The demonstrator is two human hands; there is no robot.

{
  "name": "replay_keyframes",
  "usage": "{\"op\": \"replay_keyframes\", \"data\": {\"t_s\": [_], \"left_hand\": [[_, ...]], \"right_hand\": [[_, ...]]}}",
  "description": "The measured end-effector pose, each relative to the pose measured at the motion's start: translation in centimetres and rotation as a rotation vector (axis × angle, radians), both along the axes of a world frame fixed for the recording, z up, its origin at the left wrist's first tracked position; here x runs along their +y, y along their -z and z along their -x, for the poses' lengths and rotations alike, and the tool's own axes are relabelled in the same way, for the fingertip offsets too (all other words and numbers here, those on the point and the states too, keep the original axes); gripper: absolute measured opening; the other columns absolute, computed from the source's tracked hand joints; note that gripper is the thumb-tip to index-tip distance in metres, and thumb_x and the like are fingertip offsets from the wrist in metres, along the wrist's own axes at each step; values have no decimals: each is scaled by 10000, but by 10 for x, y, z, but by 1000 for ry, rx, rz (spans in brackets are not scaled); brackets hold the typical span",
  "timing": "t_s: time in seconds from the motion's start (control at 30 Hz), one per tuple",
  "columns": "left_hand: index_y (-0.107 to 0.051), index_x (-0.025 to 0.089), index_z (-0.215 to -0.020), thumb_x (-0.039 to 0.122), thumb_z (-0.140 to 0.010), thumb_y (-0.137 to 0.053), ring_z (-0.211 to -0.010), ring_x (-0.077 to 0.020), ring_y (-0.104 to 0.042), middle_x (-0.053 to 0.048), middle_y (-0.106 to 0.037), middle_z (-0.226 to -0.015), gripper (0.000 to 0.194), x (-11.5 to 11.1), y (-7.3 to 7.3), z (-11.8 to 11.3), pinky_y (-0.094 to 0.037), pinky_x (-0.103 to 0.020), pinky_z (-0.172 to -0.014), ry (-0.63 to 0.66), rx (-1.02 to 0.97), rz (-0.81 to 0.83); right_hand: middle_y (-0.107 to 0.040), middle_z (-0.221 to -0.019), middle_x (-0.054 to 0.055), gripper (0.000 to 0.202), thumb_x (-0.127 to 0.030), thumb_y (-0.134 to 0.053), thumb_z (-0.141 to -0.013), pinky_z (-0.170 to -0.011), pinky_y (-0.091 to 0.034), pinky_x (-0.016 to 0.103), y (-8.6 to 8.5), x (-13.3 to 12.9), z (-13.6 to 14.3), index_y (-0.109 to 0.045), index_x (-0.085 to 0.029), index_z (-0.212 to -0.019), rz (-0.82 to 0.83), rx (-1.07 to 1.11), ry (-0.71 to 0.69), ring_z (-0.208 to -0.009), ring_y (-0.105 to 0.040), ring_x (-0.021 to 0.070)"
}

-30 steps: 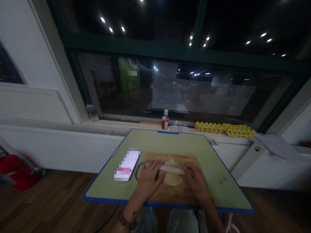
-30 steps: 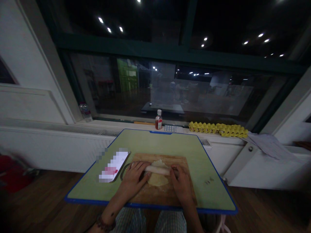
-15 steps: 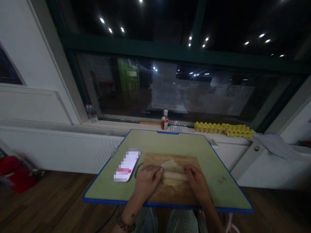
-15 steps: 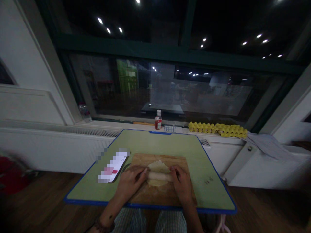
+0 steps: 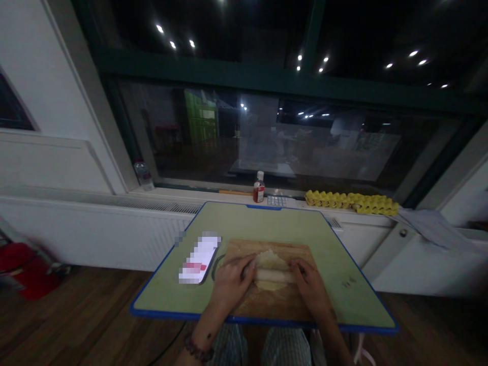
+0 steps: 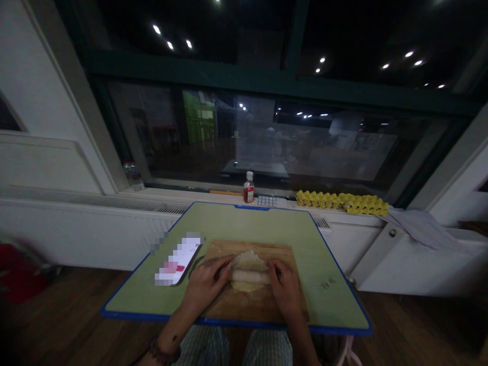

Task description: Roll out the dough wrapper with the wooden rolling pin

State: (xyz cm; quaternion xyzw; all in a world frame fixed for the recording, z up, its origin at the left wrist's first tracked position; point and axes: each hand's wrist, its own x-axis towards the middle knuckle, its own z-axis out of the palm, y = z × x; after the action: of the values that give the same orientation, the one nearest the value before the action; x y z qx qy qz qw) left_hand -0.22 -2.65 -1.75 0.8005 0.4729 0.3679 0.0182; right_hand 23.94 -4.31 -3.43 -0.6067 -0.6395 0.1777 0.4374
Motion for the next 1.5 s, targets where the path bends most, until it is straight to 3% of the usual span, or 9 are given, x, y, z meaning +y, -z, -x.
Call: {"op": "replay_keyframes", "data": {"t_s": [0.13,0.3,0.4,0.53,0.73,1.03,1.2,1.33,1.5], "left_hand": [[-633,239,-1282,277,-939,-494,-1177,-244,-618,-53,-671,-1275,372,5,0,-4,-409,-503,-1098,15,98,-23],[-641,227,-1292,321,-945,-499,-1291,-291,-534,-103,-587,-1384,386,1,4,-9,-354,-568,-1128,-80,182,-66],[-659,196,-1259,347,-957,-488,-1306,-295,-520,-116,-564,-1406,378,-7,8,-5,-362,-571,-1125,-64,188,-68],[-640,205,-1273,365,-963,-492,-1299,-273,-532,-94,-560,-1416,379,-23,9,5,-420,-533,-1098,-1,181,-52],[-565,246,-1359,380,-973,-496,-1319,-252,-514,-63,-523,-1456,415,-42,8,14,-433,-507,-1100,34,186,-44],[-556,231,-1384,431,-983,-463,-1359,-259,-466,-78,-504,-1467,457,-4,1,10,-358,-528,-1138,45,227,42],[-572,253,-1369,433,-977,-473,-1347,-263,-469,-66,-505,-1472,443,0,3,9,-369,-514,-1126,35,226,45],[-589,289,-1335,417,-973,-491,-1339,-240,-453,-27,-505,-1475,396,-3,1,9,-394,-469,-1109,41,200,78],[-602,265,-1301,427,-981,-463,-1330,-253,-431,-42,-510,-1459,385,0,2,9,-413,-467,-1071,-33,173,94]], "right_hand": [[-699,-1145,91,419,-405,-360,-981,-1029,-414,448,5,2,-1,-673,-175,-1139,-104,-313,42,-1107,-600,262],[-650,-1272,76,406,-313,-331,-1008,-1066,-408,444,18,-1,-3,-619,-180,-1260,-244,-573,69,-1194,-568,229],[-642,-1292,82,406,-301,-325,-1016,-1069,-415,448,28,-8,-4,-606,-185,-1284,-319,-635,102,-1224,-557,229],[-632,-1313,77,415,-337,-318,-1025,-1066,-419,445,35,-26,-1,-590,-200,-1306,-375,-666,125,-1259,-536,237],[-590,-1370,82,463,-405,-340,-1023,-1071,-412,433,30,-46,6,-503,-185,-1396,-352,-652,182,-1273,-519,232],[-682,-1214,81,393,-303,-318,-1022,-1038,-432,462,28,-22,9,-660,-195,-1182,-358,-633,197,-1171,-589,253],[-692,-1174,75,339,-316,-393,-1003,-1002,-470,411,16,-36,14,-676,-205,-1154,-321,-577,144,-1120,-608,231],[-673,-1234,31,341,-396,-520,-948,-932,-522,389,24,-49,3,-645,-283,-1244,-261,-611,15,-1118,-622,234],[-689,-1206,33,351,-425,-538,-941,-912,-536,393,31,-54,2,-648,-310,-1254,-221,-626,27,-1090,-648,245]]}}
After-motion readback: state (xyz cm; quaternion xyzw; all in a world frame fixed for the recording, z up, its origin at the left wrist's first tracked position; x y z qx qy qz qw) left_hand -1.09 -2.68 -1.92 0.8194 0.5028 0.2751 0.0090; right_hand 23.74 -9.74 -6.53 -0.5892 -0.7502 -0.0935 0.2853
